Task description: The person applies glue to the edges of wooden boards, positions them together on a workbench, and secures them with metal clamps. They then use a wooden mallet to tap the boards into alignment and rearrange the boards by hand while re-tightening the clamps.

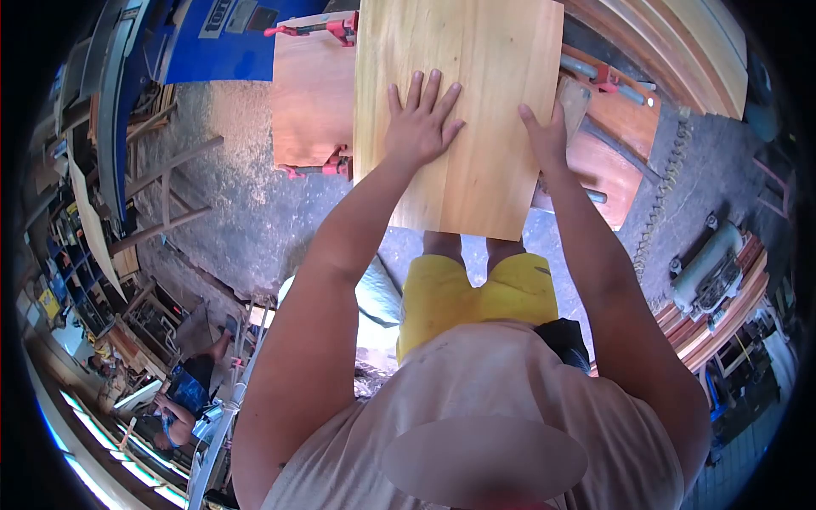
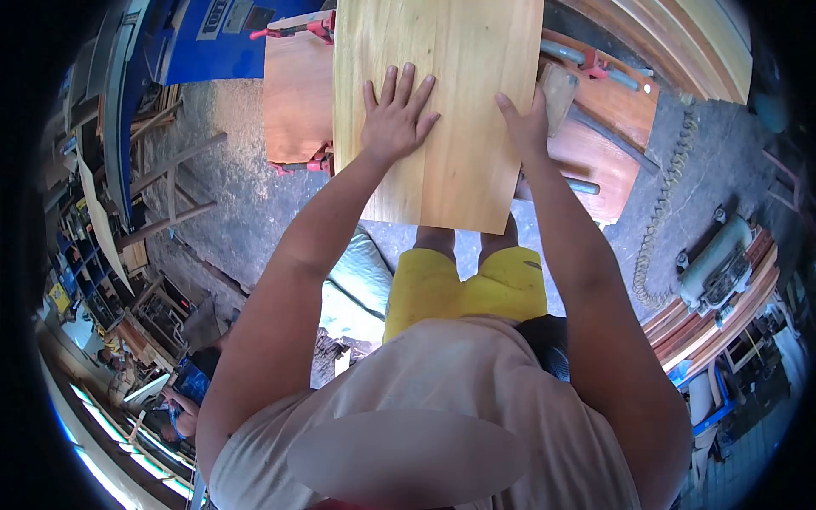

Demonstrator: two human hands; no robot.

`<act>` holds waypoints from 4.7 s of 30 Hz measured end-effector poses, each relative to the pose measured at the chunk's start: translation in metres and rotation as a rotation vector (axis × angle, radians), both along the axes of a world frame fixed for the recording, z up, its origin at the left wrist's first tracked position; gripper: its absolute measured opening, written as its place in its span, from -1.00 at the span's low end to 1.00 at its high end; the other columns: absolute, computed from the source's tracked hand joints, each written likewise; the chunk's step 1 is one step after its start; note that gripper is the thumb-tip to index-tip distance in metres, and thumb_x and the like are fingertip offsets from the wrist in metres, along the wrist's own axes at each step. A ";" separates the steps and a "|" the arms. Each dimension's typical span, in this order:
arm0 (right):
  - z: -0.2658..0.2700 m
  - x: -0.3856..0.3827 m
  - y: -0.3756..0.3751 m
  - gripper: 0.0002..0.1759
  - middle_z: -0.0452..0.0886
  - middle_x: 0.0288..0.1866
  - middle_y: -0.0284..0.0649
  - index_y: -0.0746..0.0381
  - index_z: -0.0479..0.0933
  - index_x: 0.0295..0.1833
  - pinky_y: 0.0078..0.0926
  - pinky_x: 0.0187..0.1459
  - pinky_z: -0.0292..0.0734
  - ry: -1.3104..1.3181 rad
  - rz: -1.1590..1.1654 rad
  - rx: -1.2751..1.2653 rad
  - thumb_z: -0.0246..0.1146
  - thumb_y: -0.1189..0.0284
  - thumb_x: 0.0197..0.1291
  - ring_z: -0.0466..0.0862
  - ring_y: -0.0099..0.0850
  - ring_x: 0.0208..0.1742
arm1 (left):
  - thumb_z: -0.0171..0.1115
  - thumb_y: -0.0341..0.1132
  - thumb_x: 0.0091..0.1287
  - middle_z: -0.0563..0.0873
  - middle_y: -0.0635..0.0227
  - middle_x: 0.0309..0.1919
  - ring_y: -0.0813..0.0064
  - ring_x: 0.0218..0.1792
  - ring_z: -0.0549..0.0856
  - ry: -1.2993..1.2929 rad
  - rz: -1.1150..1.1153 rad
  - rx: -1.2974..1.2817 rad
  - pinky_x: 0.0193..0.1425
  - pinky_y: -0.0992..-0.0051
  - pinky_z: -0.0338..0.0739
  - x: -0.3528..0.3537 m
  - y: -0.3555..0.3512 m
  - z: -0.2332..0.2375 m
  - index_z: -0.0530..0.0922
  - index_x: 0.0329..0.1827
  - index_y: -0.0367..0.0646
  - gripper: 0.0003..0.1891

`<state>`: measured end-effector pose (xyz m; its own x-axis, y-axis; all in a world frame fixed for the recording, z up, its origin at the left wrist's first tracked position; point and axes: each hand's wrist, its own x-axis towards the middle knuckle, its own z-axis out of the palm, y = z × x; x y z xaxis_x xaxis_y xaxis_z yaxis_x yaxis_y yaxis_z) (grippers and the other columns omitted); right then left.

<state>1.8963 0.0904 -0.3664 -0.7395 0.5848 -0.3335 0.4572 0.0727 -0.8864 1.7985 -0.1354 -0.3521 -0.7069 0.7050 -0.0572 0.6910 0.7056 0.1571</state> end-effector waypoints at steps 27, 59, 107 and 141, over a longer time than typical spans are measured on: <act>-0.018 0.051 -0.017 -0.12 0.51 0.24 0.03 0.49 0.27 0.36 -0.35 0.19 0.49 -0.089 -0.049 -0.411 0.18 -0.11 0.31 0.54 -0.26 0.23 | 0.49 0.20 -0.10 -0.02 0.38 0.60 0.21 0.60 -0.07 -0.308 -0.286 -0.213 0.57 -0.13 -0.23 0.077 -0.069 0.034 -0.01 0.59 0.29 0.17; -0.010 0.061 -0.019 -0.28 0.56 0.19 -0.03 0.39 0.28 0.36 -0.36 0.15 0.52 0.023 0.103 -0.349 0.25 0.07 0.33 0.59 -0.30 0.16 | 0.30 -0.33 0.37 0.69 0.26 -0.08 0.47 -0.02 0.67 -1.297 1.367 1.839 0.22 0.45 0.58 0.247 -0.051 -0.044 0.55 -0.07 -0.27 -0.79; -0.039 0.060 -0.010 -0.12 0.61 0.16 0.05 0.33 0.35 0.33 -0.30 0.20 0.49 -0.015 0.149 -0.138 0.46 0.01 0.04 0.61 -0.13 0.20 | 0.23 -0.20 0.42 0.75 0.37 -0.23 0.59 -0.17 0.66 -0.955 0.635 0.637 -0.01 0.51 0.54 0.155 -0.148 0.026 0.65 -0.14 -0.30 -0.72; -0.008 0.001 0.000 -0.22 0.52 0.25 -0.16 0.36 0.31 0.39 -0.44 0.24 0.40 -0.224 -0.185 -0.358 0.25 -0.01 0.31 0.49 -0.37 0.25 | 0.29 -0.17 0.34 0.62 0.02 0.16 0.31 0.16 0.63 -0.770 0.740 0.814 0.22 0.39 0.49 -0.051 -0.081 -0.013 0.25 0.46 -0.26 -0.31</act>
<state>1.8975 0.0905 -0.3742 -0.5205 0.5186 -0.6783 0.6167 -0.3212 -0.7187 1.7472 -0.2169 -0.3651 -0.9118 0.1970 -0.3603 -0.2632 0.3929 0.8811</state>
